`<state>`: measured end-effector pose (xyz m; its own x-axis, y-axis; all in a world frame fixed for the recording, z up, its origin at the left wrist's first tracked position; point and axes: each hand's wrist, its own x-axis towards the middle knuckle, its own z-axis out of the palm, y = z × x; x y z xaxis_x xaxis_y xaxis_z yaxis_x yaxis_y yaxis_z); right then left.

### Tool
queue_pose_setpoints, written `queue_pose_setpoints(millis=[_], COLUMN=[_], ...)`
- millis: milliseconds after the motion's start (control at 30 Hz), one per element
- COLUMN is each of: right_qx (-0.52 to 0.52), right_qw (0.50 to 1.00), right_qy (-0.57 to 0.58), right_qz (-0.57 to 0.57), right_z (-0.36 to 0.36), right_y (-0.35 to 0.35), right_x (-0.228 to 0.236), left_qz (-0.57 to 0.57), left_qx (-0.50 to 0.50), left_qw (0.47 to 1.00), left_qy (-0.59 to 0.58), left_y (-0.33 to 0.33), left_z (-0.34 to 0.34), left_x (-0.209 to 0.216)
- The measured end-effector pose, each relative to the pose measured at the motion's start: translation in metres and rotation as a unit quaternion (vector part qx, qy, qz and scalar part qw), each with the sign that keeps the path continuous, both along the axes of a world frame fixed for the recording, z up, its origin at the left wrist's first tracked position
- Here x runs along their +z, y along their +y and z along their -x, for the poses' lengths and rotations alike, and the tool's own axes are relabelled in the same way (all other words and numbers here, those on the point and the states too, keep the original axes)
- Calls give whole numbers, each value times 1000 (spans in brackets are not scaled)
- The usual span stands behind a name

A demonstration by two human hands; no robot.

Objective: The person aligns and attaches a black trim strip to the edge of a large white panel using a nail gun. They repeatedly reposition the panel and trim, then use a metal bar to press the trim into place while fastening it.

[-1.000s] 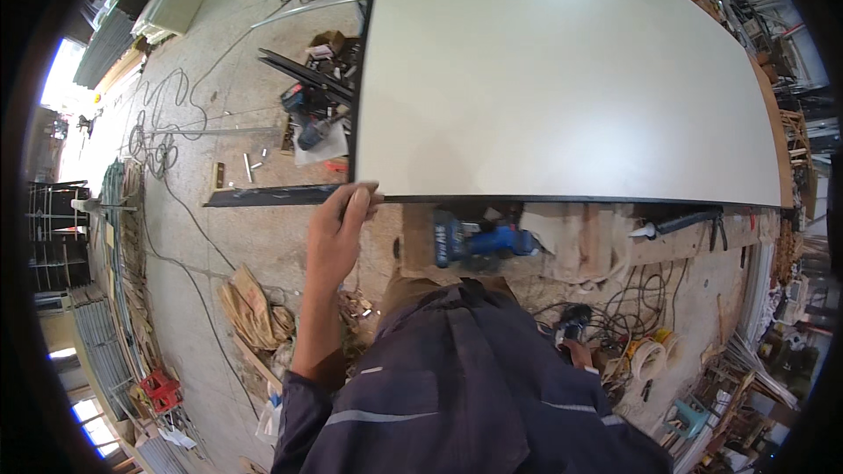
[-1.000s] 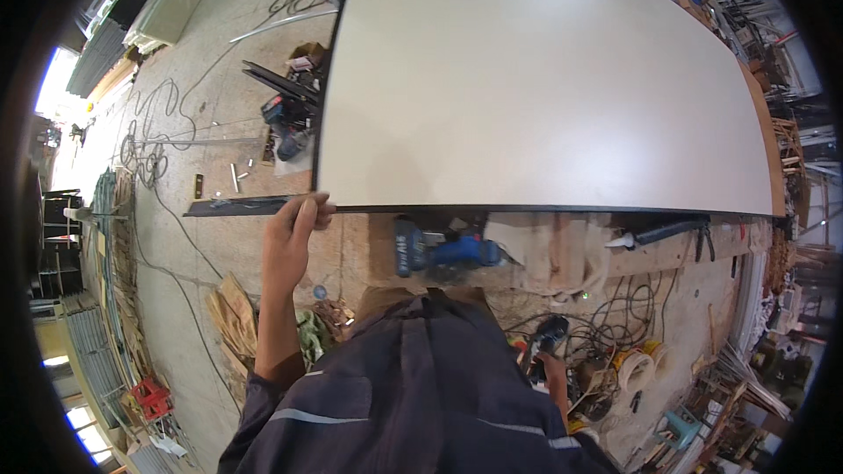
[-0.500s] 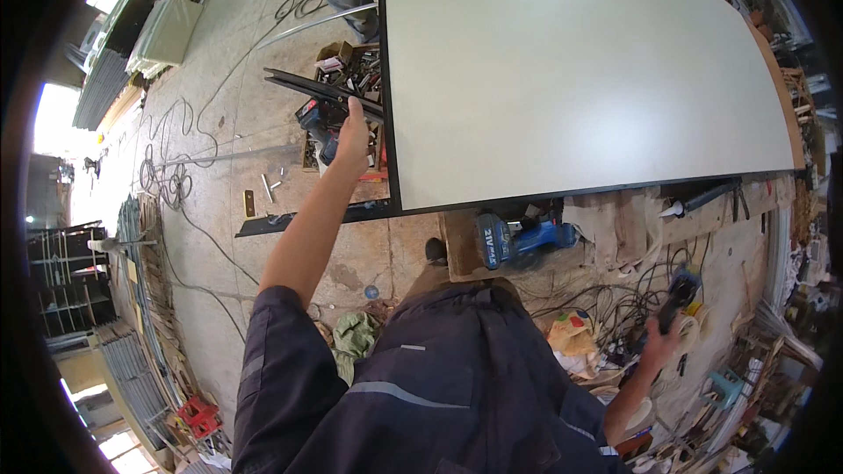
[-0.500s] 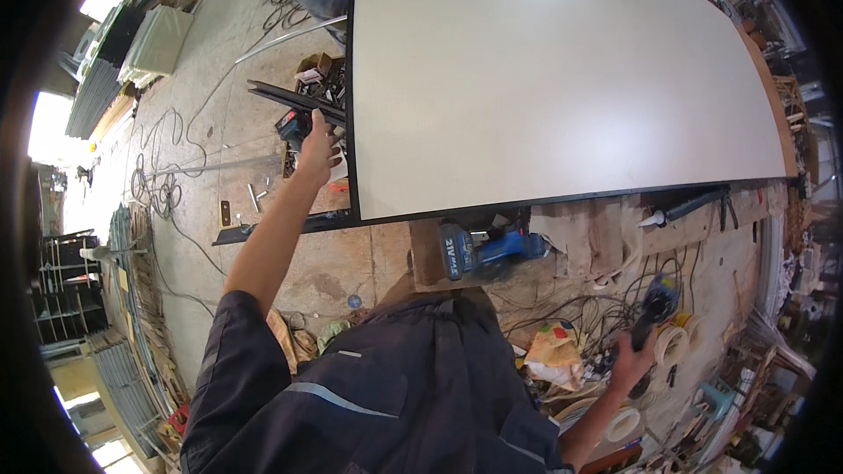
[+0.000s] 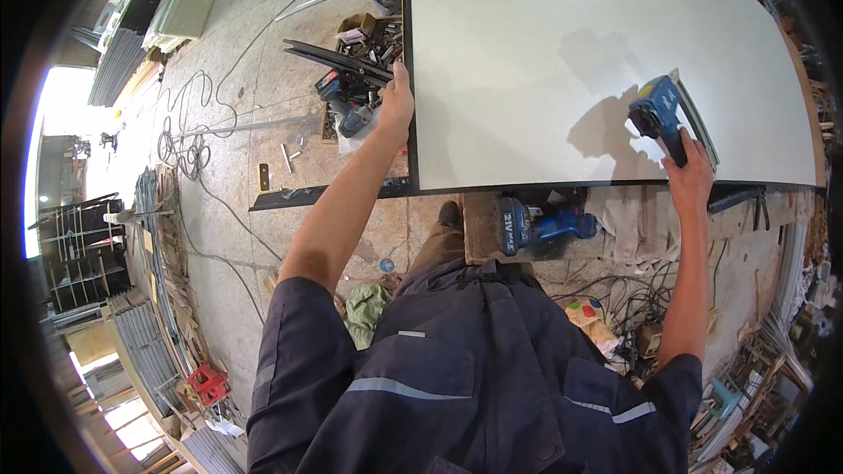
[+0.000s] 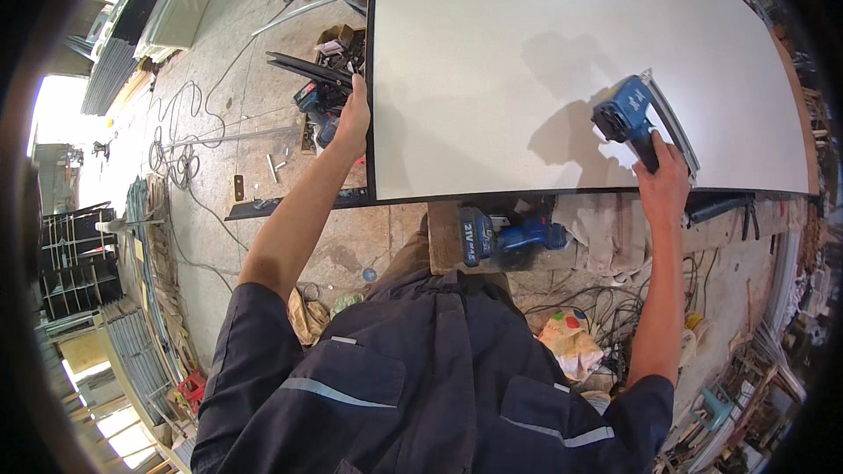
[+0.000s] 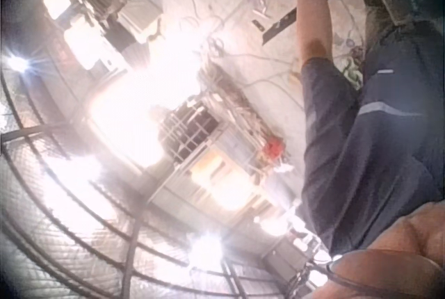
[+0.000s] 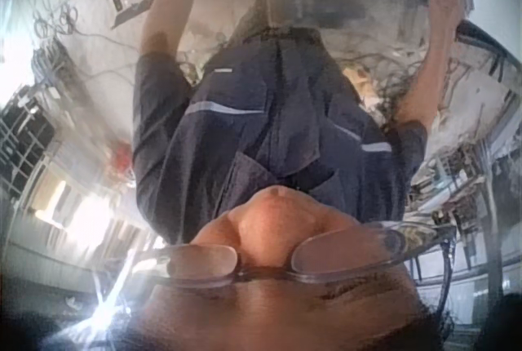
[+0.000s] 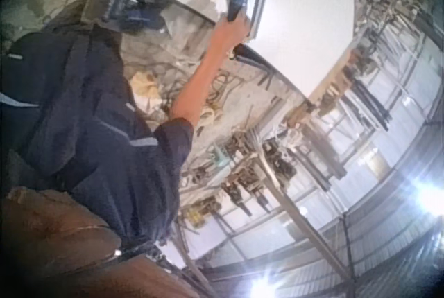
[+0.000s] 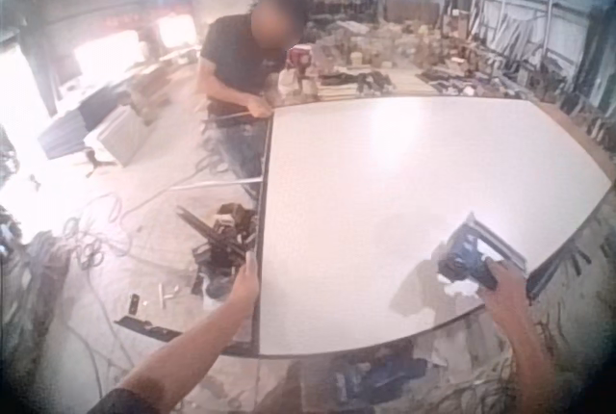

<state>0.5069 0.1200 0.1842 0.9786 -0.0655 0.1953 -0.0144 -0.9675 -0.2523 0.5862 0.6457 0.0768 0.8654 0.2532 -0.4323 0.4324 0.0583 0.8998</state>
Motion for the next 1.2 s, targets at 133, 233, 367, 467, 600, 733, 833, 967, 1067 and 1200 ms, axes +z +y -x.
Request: queue_pose_setpoints(millis=[133, 233, 367, 467, 600, 733, 833, 967, 1067, 1200], right_qx=[41, 11, -5, 22, 13, -77, -72, -75, -83, -85], right_qw=[998, 998, 996, 977, 951, 909, 920, 925, 911, 908], right_qy=[15, 22, -46, -62, -89, -120, -135, -122, -115, -115], right_qz=[34, 58, -77, -204, -297, -393, -361, -352, -386, -394], right_z=[-26, -25, -7, 9, 6, 0, -4, -1, -2, -1], right_y=[34, 44, 80, 144, 175, 185, 190, 193, 189, 184], right_x=[-12, -26, -19, -18, -53, -64, -64, -63, -65, -65], left_qz=[17, 78, 172, 204, 159, -32, -217, -321, -327, -305], left_qx=[28, -2, 2, 27, 23, 65, 24, -34, -61, -124], left_qw=[997, 994, 983, 975, 986, 997, 968, 936, 931, 912], left_qy=[75, 73, 67, 84, 42, 3, -121, -139, -151, -245], left_y=[-3, -6, -27, -25, -12, 18, -6, -18, -21, -13], left_z=[16, 23, 30, 29, 25, 14, -4, 5, 4, 16], left_x=[33, 25, 45, 41, 20, 22, 19, 16, 25, 43])
